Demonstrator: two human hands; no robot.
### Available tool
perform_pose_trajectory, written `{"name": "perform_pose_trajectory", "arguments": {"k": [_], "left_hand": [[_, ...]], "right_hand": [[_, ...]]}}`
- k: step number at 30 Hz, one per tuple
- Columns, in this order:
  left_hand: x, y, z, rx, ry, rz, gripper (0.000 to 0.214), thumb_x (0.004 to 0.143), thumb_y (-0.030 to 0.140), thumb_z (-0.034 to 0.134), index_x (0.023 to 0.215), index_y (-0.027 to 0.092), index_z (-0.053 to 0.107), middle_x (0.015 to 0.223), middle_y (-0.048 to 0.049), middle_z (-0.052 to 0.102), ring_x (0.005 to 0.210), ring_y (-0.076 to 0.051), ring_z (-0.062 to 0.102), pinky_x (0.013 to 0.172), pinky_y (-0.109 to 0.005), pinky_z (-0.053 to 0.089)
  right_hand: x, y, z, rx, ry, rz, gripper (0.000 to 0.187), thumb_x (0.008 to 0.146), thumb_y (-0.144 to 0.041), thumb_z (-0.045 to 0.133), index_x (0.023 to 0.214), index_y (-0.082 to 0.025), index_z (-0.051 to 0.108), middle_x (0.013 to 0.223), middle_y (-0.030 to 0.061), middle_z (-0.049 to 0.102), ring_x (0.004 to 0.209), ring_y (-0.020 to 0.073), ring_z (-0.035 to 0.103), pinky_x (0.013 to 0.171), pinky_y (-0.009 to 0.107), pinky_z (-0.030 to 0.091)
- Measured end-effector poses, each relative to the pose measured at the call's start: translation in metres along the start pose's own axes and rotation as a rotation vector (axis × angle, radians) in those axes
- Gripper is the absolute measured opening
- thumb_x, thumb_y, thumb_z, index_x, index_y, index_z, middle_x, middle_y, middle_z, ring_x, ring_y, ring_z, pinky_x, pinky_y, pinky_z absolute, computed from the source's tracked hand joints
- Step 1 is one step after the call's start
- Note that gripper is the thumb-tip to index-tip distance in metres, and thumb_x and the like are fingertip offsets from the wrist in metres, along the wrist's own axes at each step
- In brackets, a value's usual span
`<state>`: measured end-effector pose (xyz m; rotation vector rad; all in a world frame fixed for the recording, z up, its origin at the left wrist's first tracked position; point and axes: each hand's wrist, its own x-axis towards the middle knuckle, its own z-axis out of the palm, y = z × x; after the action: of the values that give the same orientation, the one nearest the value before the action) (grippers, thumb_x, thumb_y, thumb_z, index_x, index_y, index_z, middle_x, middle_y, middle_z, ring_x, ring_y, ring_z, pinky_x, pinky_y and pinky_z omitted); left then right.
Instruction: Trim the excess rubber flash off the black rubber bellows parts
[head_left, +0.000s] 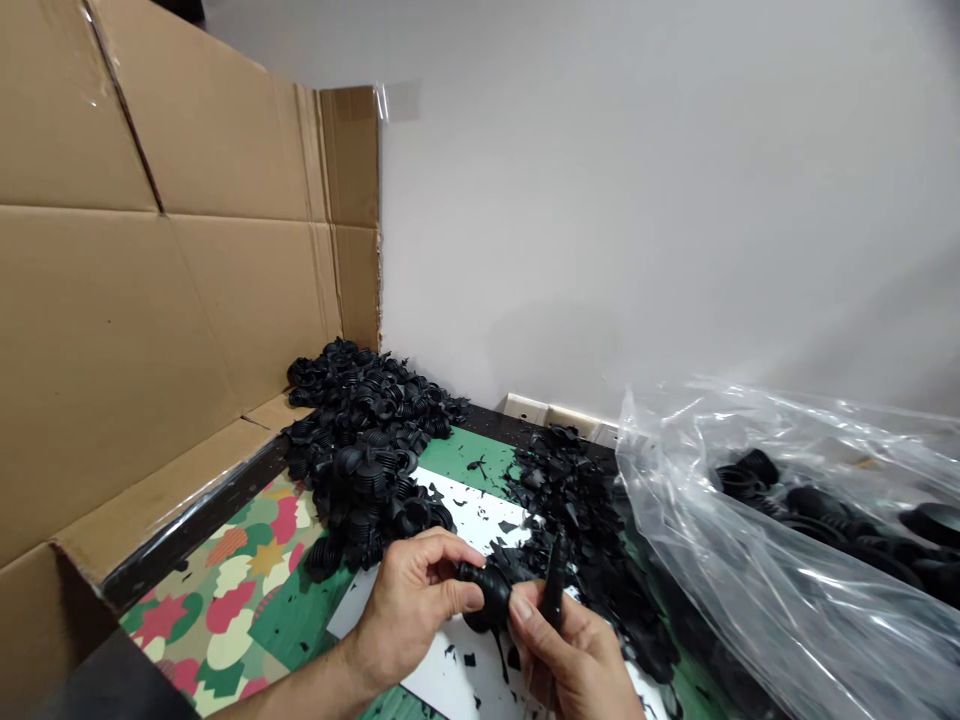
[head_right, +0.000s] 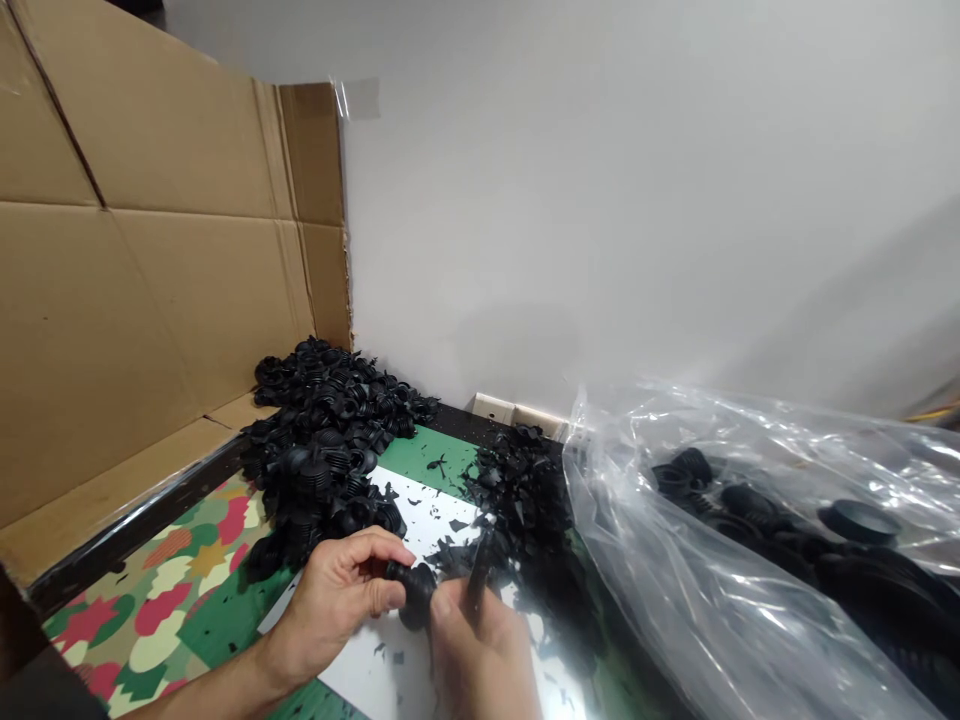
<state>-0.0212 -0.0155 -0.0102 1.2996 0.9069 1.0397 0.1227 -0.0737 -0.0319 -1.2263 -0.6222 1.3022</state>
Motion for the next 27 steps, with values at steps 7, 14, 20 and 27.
{"name": "perform_pose_trajectory", "arguments": {"k": [7,14,20,27], "left_hand": [[-0.001,0.002,0.001,0.114,0.010,0.005,0.010,0.058,0.017,0.075,0.067,0.016,0.077,0.065,-0.0004,0.060,0.060,-0.014,0.051,0.056,-0.024,0.040],[-0.002,0.002,0.003,0.186,0.077,-0.031,0.009,0.056,0.011,0.073,0.062,0.016,0.076,0.061,0.0002,0.059,0.059,-0.014,0.050,0.055,-0.024,0.038],[-0.004,0.003,0.004,0.183,0.022,-0.029,0.007,0.056,0.016,0.077,0.063,0.016,0.077,0.063,-0.0019,0.061,0.062,-0.016,0.053,0.058,-0.026,0.039],[-0.005,0.004,0.006,0.153,-0.003,-0.025,0.010,0.055,0.009,0.076,0.062,0.016,0.076,0.062,-0.0010,0.061,0.063,-0.016,0.053,0.058,-0.024,0.038]], "right_hand": [[-0.001,0.000,0.002,-0.033,-0.009,-0.048,0.050,0.054,-0.061,0.079,0.059,-0.016,0.058,0.043,-0.0090,0.035,0.037,0.0039,0.022,0.037,0.019,0.011],[-0.006,-0.019,-0.013,0.011,0.199,-0.308,0.043,0.058,-0.056,0.081,0.076,-0.017,0.072,0.058,-0.0001,0.061,0.045,0.0124,0.051,0.047,0.027,0.044],[-0.008,-0.012,-0.003,0.128,0.185,-0.356,0.037,0.057,-0.054,0.083,0.077,-0.023,0.078,0.090,0.0067,0.073,0.057,0.0175,0.066,0.052,0.028,0.053],[-0.007,-0.006,0.003,0.149,0.217,-0.242,0.042,0.050,-0.054,0.086,0.073,-0.020,0.075,0.060,0.0042,0.073,0.051,0.0165,0.066,0.049,0.023,0.051]]}}
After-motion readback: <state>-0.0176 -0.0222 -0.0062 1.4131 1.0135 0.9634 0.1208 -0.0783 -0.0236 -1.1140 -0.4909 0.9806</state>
